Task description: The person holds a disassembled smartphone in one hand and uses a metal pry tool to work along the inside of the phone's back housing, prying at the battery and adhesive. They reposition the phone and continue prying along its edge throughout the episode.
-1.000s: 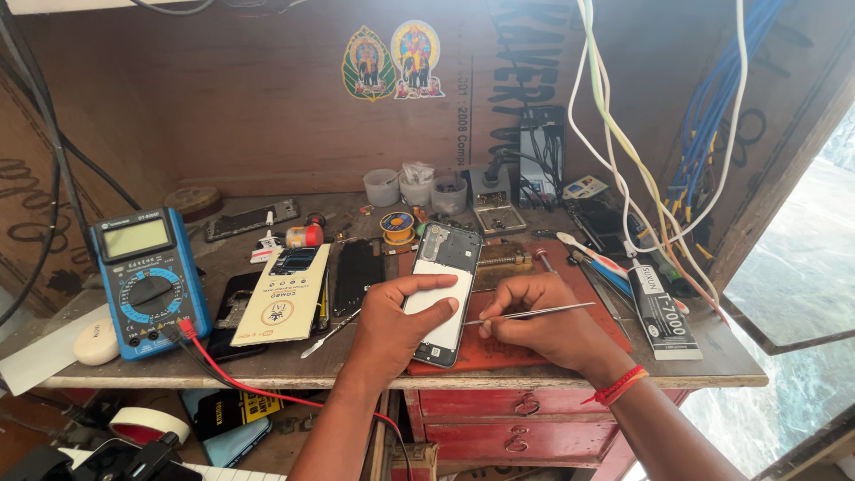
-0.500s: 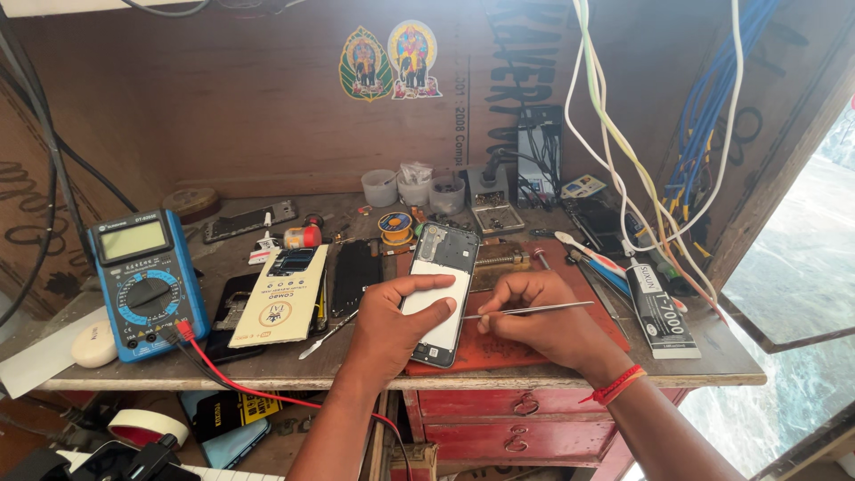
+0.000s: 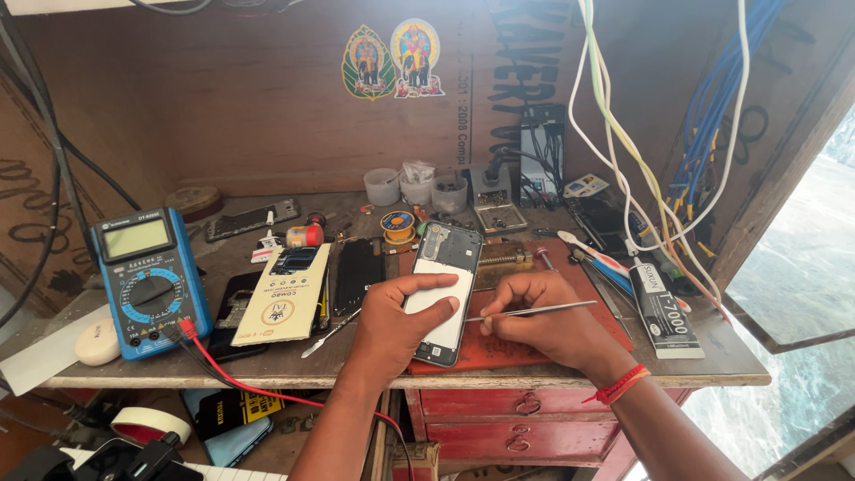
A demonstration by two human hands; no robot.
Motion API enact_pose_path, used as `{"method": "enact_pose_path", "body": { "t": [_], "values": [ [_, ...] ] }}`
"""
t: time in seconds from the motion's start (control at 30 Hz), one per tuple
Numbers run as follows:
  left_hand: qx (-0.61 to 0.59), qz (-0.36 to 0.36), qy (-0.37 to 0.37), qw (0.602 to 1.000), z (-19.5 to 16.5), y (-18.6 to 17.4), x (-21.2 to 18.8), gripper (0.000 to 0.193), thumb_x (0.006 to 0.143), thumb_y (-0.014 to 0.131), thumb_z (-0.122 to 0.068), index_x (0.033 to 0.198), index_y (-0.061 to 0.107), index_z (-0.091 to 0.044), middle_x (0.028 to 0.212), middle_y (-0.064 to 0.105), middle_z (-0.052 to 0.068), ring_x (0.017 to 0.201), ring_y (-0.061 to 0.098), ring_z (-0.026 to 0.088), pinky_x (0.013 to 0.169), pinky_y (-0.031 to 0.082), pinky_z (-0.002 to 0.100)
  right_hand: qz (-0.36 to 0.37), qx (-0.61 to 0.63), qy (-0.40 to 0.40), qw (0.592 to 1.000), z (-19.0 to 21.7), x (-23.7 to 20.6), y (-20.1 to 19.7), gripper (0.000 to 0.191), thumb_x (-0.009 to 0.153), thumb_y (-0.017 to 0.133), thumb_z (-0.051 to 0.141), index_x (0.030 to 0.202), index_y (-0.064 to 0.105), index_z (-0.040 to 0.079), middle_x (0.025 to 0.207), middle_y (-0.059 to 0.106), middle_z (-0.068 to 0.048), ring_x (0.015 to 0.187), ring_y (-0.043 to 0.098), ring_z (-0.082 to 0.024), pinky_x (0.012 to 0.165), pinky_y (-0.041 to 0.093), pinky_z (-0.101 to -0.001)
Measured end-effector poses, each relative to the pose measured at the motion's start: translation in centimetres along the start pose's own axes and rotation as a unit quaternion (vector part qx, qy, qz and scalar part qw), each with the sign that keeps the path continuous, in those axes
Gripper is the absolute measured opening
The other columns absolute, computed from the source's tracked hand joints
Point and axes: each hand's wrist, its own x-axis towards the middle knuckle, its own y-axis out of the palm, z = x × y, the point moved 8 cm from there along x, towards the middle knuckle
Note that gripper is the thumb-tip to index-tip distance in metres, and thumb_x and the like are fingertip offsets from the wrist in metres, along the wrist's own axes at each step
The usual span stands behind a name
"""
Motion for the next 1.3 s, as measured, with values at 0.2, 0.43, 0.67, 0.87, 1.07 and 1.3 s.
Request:
{"method": "enact_pose_path", "body": {
  "t": [0.2, 0.43, 0.67, 0.87, 1.07, 1.3],
  "values": [
    [0.002, 0.002, 0.009, 1.000, -0.10, 0.09, 0.01, 0.029, 0.083, 0.079, -0.009, 0.112, 0.080, -0.005, 0.094, 0.079, 0.002, 0.077, 0.067, 0.004, 0.066, 0.057, 0.022, -0.023, -0.014, -0.004, 1.000, 0.15, -0.08, -0.43, 0.004, 0.085, 0.071, -0.003, 0.084, 0.069, 0.000, 0.085, 0.077, -0.007, 0.083, 0.072, -0.012, 0.078, 0.058, -0.0268],
    [-0.002, 0.003, 0.000, 1.000, -0.01, -0.05, -0.03, 0.029, 0.083, 0.079, -0.009, 0.112, 0.080, -0.005, 0.093, 0.078, 0.002, 0.075, 0.066, 0.004, 0.065, 0.056, 0.023, -0.019, -0.013, 0.001, 1.000, 0.19, 0.00, -0.18, 0.004, 0.084, 0.070, -0.004, 0.084, 0.069, -0.001, 0.086, 0.077, -0.008, 0.084, 0.072, -0.011, 0.078, 0.058, -0.0265],
    [-0.004, 0.002, 0.004, 1.000, -0.03, -0.18, -0.07, 0.030, 0.083, 0.079, -0.009, 0.112, 0.080, -0.005, 0.093, 0.078, 0.002, 0.076, 0.067, 0.004, 0.066, 0.056, 0.022, -0.005, -0.009, -0.010, 1.000, 0.13, 0.11, 0.14, 0.004, 0.085, 0.069, -0.005, 0.084, 0.069, -0.001, 0.086, 0.076, -0.008, 0.084, 0.071, -0.012, 0.079, 0.057, -0.0274],
    [-0.001, 0.003, 0.002, 1.000, -0.05, 0.11, 0.14, 0.030, 0.083, 0.079, -0.009, 0.112, 0.080, -0.005, 0.094, 0.078, 0.002, 0.076, 0.067, 0.004, 0.066, 0.056, 0.022, -0.019, -0.017, -0.011, 1.000, 0.60, -0.12, -0.40, 0.004, 0.084, 0.069, -0.004, 0.084, 0.068, 0.000, 0.086, 0.077, -0.008, 0.084, 0.072, -0.012, 0.079, 0.058, -0.0271],
    [0.001, 0.001, 0.008, 1.000, -0.29, -0.19, -0.02, 0.030, 0.082, 0.079, -0.008, 0.112, 0.080, -0.005, 0.094, 0.078, 0.002, 0.077, 0.067, 0.004, 0.066, 0.056, 0.022, -0.016, -0.014, 0.011, 1.000, 0.37, 0.00, 0.20, 0.004, 0.084, 0.069, -0.004, 0.083, 0.069, 0.000, 0.085, 0.076, -0.007, 0.083, 0.071, -0.011, 0.077, 0.057, -0.0260],
    [0.006, 0.003, 0.006, 1.000, -0.54, -0.02, -0.14, 0.029, 0.083, 0.079, -0.008, 0.112, 0.080, -0.005, 0.093, 0.078, 0.003, 0.076, 0.067, 0.004, 0.066, 0.056, 0.022, -0.016, -0.024, 0.006, 1.000, 0.15, -0.02, -0.15, 0.006, 0.083, 0.069, -0.005, 0.082, 0.068, 0.000, 0.084, 0.076, -0.007, 0.082, 0.071, -0.011, 0.075, 0.057, -0.0262]
  ]
}}
